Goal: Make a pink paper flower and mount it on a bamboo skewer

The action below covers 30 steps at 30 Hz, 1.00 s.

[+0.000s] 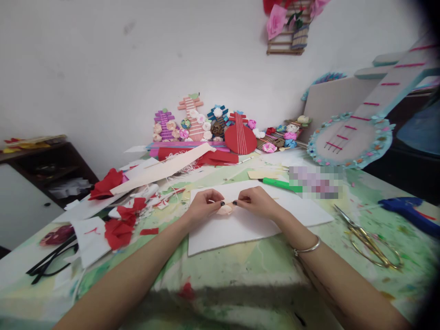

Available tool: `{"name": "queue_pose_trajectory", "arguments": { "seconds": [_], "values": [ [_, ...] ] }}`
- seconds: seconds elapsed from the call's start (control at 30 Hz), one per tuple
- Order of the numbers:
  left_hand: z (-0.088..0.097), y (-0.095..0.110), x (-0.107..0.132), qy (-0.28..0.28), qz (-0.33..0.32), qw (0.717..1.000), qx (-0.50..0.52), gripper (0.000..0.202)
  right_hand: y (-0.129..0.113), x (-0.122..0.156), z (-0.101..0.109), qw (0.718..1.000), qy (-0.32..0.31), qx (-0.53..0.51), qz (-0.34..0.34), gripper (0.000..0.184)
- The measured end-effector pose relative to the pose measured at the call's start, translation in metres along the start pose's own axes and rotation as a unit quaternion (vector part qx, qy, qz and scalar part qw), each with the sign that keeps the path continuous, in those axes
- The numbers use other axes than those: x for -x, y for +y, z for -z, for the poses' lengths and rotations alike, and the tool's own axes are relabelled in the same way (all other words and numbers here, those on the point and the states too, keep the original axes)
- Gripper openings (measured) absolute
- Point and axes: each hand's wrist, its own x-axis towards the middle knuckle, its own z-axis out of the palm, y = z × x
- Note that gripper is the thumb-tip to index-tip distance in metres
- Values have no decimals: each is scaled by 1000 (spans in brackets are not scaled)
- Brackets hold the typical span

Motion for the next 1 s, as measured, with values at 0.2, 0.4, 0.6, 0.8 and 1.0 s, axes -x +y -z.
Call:
{"name": "queue_pose_trajectory", "arguments": {
  "seconds": [0.2, 0.4, 0.6, 0.8, 1.0],
  "values": [
    [-1, 1, 0, 8, 4, 1000, 0, 17, -1, 0, 2, 1000, -1, 2, -3, 19],
    [0, -1, 0, 6, 1, 1000, 2, 18, -4, 0, 4, 1000, 5, 7, -9, 21],
    [1, 0, 0, 13, -12, 1000, -4, 18, -5, 1, 3, 1000, 5, 3, -8, 20],
    [0, 3, 1, 11, -8, 1000, -12, 16, -5, 1, 5, 1000, 2, -8, -8, 17],
    [-1, 3, 0, 20, -38, 996, -74, 13, -4, -1, 3, 999, 6, 46, -12, 23]
  ]
}}
